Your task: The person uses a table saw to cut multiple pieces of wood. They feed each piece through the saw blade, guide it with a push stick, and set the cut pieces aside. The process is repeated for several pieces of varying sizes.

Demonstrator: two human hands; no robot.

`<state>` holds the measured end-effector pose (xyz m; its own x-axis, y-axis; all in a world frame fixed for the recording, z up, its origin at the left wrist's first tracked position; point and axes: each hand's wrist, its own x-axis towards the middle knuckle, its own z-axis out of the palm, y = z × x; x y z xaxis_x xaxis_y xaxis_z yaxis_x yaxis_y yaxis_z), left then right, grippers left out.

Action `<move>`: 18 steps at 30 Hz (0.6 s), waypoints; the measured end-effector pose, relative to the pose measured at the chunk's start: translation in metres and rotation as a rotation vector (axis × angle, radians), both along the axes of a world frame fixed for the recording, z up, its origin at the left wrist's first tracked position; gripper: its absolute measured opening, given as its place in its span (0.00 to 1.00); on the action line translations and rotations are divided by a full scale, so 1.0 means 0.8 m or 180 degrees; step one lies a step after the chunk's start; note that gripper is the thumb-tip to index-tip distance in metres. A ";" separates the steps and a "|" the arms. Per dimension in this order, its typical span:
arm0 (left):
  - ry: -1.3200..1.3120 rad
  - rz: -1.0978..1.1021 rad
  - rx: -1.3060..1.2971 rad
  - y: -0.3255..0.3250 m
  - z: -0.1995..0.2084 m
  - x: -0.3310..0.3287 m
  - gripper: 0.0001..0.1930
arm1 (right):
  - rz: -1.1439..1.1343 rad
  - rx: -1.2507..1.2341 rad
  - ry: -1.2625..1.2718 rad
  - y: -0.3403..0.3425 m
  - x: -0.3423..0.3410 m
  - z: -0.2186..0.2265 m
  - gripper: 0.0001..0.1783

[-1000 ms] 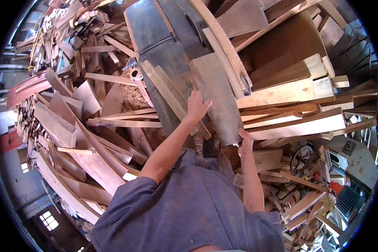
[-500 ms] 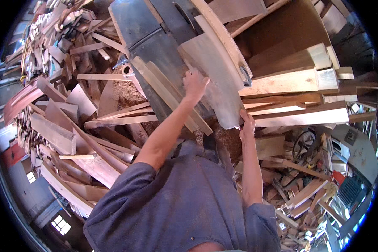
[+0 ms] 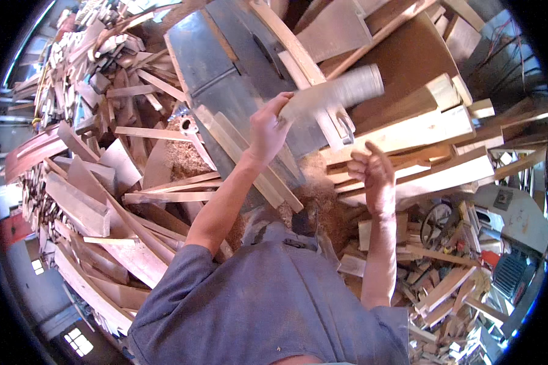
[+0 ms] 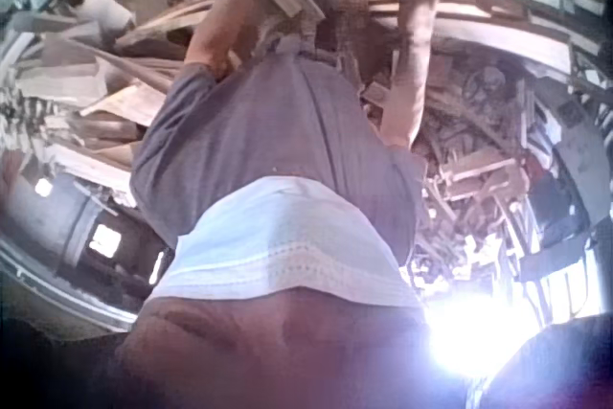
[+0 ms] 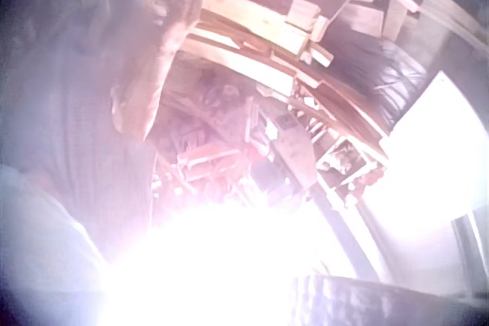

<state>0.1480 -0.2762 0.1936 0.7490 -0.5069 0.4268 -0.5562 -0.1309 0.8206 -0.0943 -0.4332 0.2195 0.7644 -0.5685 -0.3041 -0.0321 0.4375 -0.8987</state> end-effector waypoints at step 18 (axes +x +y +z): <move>0.3841 0.0463 0.1030 0.040 -0.212 0.002 0.24 | -0.0656 0.1338 0.0850 0.099 -0.114 -0.248 0.19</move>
